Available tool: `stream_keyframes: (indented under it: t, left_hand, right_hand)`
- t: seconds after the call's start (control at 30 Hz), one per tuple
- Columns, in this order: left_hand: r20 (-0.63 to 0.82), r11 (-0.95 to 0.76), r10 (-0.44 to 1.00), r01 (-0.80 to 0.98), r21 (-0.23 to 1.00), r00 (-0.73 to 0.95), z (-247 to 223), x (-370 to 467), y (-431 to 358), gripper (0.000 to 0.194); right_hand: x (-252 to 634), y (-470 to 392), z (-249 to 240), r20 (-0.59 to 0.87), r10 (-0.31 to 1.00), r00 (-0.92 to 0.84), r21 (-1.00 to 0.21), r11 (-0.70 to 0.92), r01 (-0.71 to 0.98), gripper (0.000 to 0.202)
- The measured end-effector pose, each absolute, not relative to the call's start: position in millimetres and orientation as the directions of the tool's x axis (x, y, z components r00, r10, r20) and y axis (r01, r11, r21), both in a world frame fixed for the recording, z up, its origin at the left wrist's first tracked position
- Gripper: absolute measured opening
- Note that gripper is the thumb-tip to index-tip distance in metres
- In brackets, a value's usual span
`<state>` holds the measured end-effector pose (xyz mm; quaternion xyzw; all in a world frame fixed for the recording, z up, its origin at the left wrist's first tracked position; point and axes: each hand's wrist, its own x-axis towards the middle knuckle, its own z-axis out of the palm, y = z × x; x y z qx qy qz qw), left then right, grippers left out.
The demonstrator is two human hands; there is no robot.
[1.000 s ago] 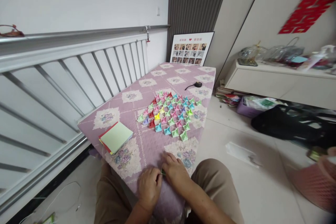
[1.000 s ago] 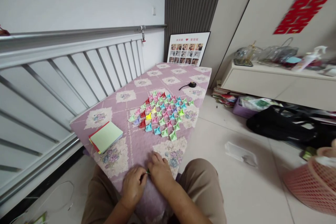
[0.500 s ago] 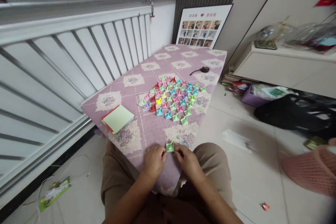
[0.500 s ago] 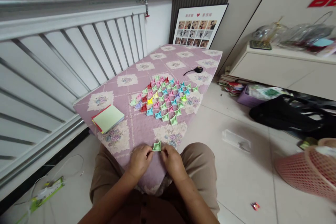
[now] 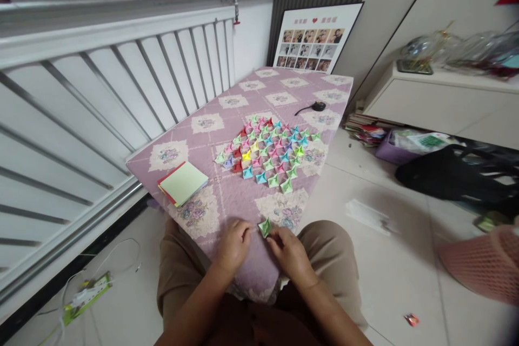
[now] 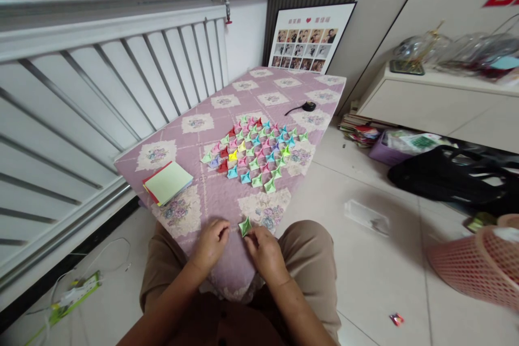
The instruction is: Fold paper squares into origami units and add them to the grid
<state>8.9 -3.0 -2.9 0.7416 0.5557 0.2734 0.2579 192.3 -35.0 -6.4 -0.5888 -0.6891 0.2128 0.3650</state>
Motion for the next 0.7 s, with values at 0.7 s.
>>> stream_keyframes:
  t: [0.7]
  left_hand:
    - [0.223,-0.102,0.975,0.930,0.352,0.023,-16,4,61,0.030]
  right_hand:
    - [226,-6,-1,0.270,0.963,0.021,-0.630,0.160,0.760,0.012]
